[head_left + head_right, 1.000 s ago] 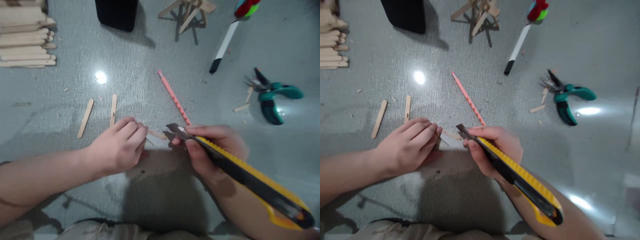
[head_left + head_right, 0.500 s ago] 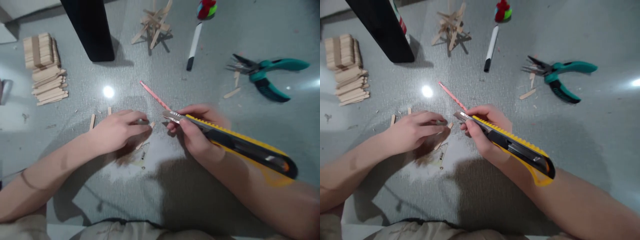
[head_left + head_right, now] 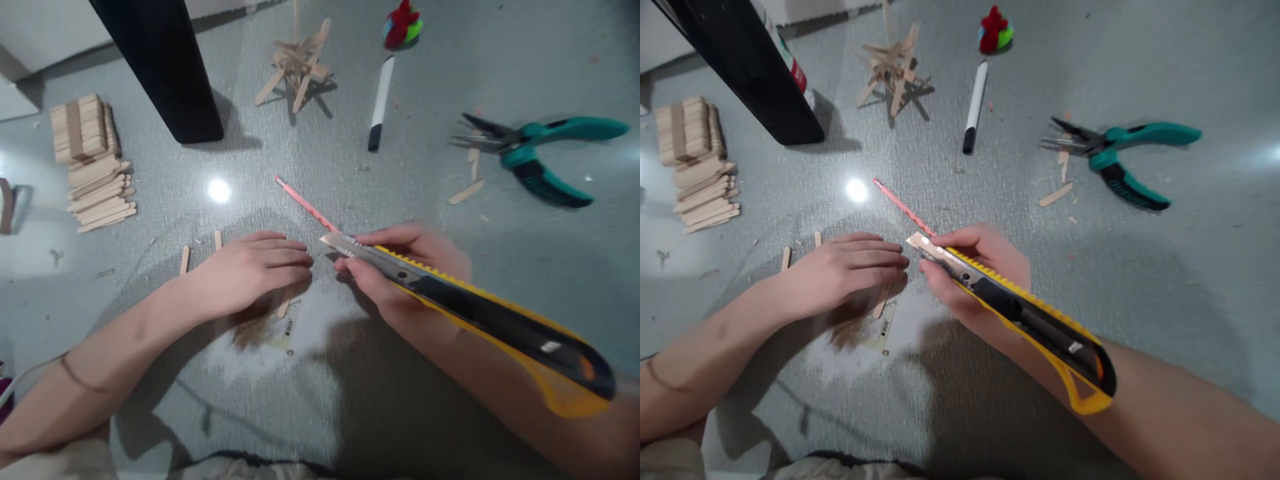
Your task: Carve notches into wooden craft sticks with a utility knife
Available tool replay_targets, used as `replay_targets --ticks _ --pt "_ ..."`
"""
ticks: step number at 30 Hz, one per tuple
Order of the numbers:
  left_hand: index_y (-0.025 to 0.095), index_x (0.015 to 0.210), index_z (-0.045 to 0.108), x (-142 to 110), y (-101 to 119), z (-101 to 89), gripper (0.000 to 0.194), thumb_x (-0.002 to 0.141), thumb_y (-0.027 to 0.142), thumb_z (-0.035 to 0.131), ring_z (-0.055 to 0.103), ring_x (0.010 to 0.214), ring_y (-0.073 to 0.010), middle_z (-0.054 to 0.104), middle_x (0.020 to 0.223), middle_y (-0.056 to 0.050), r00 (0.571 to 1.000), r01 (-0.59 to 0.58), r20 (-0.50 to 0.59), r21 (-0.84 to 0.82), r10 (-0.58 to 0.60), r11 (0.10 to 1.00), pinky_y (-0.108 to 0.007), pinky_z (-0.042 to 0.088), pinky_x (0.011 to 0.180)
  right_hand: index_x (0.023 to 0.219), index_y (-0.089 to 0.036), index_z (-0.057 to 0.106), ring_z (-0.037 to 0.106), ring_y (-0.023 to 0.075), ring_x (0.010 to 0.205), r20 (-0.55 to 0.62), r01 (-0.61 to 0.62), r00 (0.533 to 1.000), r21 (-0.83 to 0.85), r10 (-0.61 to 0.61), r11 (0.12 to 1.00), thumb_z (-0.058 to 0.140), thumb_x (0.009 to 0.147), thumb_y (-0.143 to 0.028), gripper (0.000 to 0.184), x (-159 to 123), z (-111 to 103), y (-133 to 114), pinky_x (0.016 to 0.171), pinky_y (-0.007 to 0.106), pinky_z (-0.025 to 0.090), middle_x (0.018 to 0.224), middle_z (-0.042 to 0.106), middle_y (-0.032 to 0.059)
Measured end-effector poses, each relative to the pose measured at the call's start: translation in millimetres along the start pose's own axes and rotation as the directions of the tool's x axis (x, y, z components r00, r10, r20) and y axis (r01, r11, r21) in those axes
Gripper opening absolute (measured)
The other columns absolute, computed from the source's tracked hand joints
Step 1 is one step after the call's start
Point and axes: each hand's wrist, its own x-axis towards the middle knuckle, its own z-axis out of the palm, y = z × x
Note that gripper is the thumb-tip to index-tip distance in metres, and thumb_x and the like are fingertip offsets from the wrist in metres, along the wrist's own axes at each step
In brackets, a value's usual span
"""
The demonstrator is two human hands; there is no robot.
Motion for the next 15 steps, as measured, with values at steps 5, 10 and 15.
replay_targets --ticks 5,10,15 --pt "0.016 0.100 0.070 -2 -5 -4.1 0.025 0.102 0.018 0.045 0.065 0.112 -0.0206 0.071 0.113 -0.007 0.998 0.055 -0.029 0.026 -0.054 0.998 -0.041 0.051 0.105 0.089 -0.027 0.064 0.071 0.0189 0.063 0.036 -0.043 0.999 0.132 0.039 0.990 0.074 0.079 -0.027 0.015 1 -1 4 0.055 0.031 0.058 0.079 0.072 -0.0012" --pt "0.019 0.105 0.069 -22 -1 -13.0 0.023 0.100 0.017 0.047 0.067 0.099 -0.0217 0.072 0.106 -0.005 0.979 0.204 -0.045 0.083 -0.201 0.975 -0.041 0.056 0.088 0.100 -0.026 0.065 0.072 0.0165 0.068 0.345 0.228 0.906 0.090 -0.245 0.970 0.062 0.088 -0.025 0.012 3 -8 3 0.060 0.030 0.058 0.082 0.074 -0.0006" --pt "0.012 0.111 0.066 -41 16 -3.9 0.019 0.096 0.013 0.054 0.067 0.103 -0.0217 0.070 0.115 -0.008 0.966 0.242 -0.124 0.121 -0.227 0.963 -0.038 0.058 0.089 0.109 -0.025 0.063 0.075 0.0207 0.090 0.426 0.458 0.758 0.189 -0.493 0.868 0.060 0.088 -0.017 0.023 5 -4 1 0.072 0.031 0.063 0.096 0.076 0.0052"
